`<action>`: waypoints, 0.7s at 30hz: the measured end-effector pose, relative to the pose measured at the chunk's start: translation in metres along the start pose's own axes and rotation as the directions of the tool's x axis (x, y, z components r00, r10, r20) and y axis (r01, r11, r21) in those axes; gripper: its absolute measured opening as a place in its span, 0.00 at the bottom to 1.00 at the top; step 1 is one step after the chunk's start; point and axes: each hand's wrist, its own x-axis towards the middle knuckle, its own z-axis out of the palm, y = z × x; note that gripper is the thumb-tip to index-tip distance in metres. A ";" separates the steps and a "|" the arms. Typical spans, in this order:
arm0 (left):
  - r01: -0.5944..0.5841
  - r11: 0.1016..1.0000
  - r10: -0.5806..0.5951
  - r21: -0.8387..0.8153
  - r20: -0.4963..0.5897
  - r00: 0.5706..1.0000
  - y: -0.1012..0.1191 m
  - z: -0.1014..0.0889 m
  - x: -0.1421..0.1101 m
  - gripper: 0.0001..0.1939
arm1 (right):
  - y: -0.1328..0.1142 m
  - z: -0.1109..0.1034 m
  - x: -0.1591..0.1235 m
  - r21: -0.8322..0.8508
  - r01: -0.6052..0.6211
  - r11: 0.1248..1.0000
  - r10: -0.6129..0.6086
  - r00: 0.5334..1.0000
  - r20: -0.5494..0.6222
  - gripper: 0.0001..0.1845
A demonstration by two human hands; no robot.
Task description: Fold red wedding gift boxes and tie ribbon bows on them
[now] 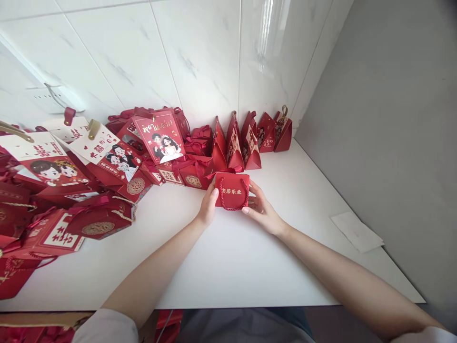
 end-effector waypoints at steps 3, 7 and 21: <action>-0.022 0.998 0.022 0.056 0.002 1.000 0.003 0.000 0.001 0.30 | 0.001 0.000 0.002 0.010 -0.016 1.000 0.016 1.000 -0.013 0.47; 0.043 0.993 -0.041 0.110 -0.019 0.999 0.005 -0.004 0.005 0.28 | 0.003 0.002 0.004 -0.044 -0.026 0.999 0.022 0.995 -0.096 0.47; 0.038 0.997 -0.032 0.072 -0.085 0.996 0.021 0.044 -0.027 0.30 | -0.012 0.010 -0.001 -0.648 0.205 0.734 -0.455 0.857 -0.244 0.43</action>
